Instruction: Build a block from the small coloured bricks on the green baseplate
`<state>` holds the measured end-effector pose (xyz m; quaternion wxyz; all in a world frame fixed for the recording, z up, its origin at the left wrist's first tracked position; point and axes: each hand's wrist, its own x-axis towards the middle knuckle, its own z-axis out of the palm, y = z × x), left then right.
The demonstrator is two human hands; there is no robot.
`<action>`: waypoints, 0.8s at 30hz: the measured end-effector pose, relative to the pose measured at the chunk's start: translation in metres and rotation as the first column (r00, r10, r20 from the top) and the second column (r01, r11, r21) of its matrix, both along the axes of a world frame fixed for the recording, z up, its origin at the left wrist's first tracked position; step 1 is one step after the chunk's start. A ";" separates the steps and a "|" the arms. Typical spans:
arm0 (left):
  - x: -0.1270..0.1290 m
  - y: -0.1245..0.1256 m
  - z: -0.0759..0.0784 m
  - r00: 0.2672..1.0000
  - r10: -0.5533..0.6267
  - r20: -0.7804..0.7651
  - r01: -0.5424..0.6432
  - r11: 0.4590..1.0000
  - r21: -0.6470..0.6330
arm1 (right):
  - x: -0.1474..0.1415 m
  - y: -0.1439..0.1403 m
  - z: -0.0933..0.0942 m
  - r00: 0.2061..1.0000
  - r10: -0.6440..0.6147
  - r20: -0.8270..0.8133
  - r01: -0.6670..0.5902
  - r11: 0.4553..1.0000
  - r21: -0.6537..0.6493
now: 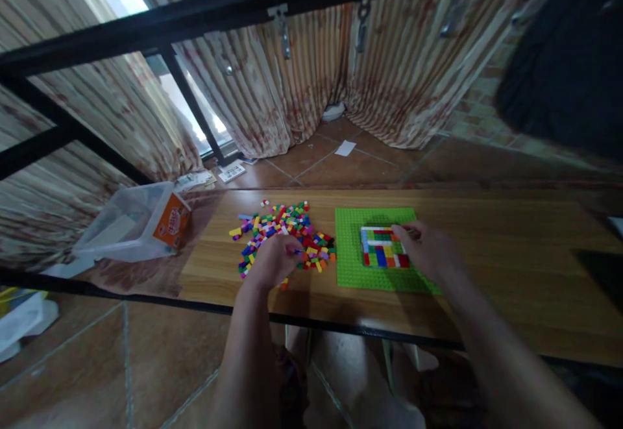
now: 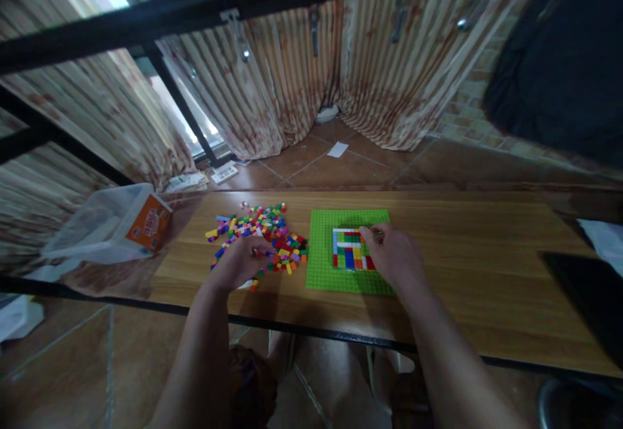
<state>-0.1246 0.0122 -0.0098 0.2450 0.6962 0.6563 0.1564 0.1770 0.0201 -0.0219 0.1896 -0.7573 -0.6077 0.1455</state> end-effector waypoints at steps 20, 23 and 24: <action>0.035 -0.002 0.011 0.705 -0.025 0.709 0.103 0.992 -0.068 | -0.021 -0.006 0.010 0.845 0.188 -0.501 0.026 0.921 0.389; 0.058 -0.005 0.013 0.626 0.037 0.779 0.099 0.987 -0.126 | -0.038 -0.013 0.011 0.673 0.384 -0.632 -0.170 0.912 0.374; 0.065 -0.005 0.013 0.613 0.028 0.789 0.108 0.987 -0.118 | -0.042 -0.015 0.011 0.643 0.422 -0.639 -0.235 0.903 0.360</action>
